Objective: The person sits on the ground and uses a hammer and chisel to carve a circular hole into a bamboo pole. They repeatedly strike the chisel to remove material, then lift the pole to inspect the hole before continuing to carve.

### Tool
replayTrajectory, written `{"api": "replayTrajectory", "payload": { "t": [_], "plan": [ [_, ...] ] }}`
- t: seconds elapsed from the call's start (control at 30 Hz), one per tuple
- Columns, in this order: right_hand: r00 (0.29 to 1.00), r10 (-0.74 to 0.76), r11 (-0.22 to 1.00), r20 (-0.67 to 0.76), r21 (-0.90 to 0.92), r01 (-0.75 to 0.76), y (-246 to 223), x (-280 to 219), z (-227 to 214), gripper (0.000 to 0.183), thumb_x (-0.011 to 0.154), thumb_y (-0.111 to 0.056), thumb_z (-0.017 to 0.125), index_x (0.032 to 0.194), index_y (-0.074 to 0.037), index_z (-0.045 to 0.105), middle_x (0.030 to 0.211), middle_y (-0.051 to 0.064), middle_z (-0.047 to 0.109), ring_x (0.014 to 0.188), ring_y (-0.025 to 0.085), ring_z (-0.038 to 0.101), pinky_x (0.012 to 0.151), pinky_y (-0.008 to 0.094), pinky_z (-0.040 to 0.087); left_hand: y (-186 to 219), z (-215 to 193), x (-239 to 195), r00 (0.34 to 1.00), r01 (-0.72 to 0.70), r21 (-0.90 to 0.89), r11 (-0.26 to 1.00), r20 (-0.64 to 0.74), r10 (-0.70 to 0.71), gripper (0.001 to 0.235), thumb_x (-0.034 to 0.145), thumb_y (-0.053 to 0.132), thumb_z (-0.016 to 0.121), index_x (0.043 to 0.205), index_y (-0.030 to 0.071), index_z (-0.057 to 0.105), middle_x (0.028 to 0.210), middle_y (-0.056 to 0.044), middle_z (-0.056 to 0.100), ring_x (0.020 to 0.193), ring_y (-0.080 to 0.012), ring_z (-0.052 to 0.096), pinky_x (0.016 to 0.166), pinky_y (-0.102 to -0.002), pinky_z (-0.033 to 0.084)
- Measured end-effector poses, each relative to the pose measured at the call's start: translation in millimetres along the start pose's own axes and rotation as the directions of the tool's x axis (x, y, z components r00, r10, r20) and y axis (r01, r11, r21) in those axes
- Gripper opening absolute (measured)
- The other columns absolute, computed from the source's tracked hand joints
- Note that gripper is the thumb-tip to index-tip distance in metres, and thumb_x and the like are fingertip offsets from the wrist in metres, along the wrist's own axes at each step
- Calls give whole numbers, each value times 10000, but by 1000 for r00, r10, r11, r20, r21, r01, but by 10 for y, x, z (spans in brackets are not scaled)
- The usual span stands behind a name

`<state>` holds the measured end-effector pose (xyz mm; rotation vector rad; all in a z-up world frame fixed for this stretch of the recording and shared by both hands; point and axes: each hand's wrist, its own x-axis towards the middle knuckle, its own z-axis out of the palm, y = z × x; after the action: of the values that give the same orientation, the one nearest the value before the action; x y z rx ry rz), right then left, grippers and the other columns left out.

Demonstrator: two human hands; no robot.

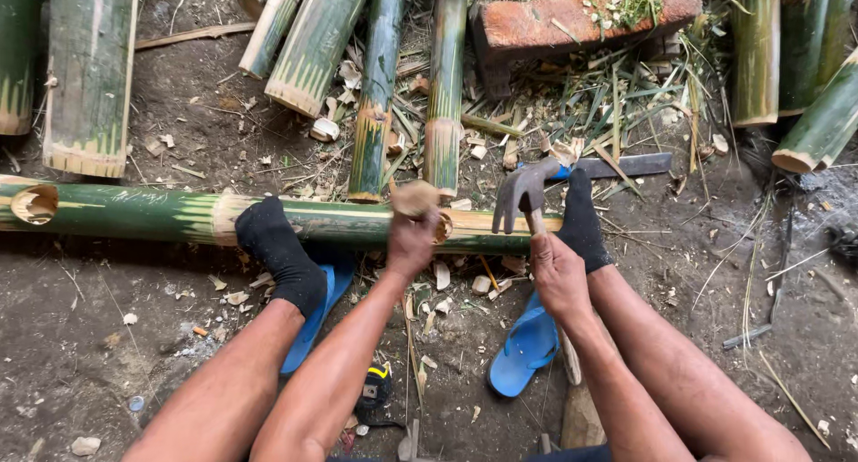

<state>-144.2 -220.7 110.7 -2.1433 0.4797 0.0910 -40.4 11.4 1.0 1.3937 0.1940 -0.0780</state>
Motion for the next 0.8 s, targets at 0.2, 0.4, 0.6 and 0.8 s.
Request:
{"api": "replayTrajectory", "payload": {
  "t": [0.2,0.4,0.6,0.8],
  "plan": [
    [999,36,996,16,87,-38,41,-20,101,560,1048,-539,447,773,-56,515,632,-47,451,599,57,405,508,273,355,475,-180,436,959,-283,-350,893,-110,261,412,878,164,829,1191,69,579,1071,-55,678,993,-178,695,932,-335,638],
    [998,19,991,52,130,-26,141,-137,166,553,1051,-546,451,779,-71,527,648,-59,459,599,46,414,512,253,361,415,90,370,986,-71,-87,994,142,83,414,829,218,824,1160,82,615,992,-44,717,946,-167,747,877,-329,681],
    [988,135,970,76,192,-147,232,-138,111,539,1031,-550,456,778,-79,528,617,-56,445,532,46,391,448,252,322,122,163,430,979,-134,-12,991,155,134,503,843,210,810,1231,53,530,1032,-55,692,972,-163,714,930,-312,624],
    [988,135,965,81,214,-149,190,-169,67,545,1031,-557,458,786,-75,530,608,-55,441,524,45,392,439,255,312,42,153,412,976,-112,-20,993,183,114,504,854,218,824,1232,42,539,1044,-74,687,978,-173,715,942,-313,626]
  ]
}}
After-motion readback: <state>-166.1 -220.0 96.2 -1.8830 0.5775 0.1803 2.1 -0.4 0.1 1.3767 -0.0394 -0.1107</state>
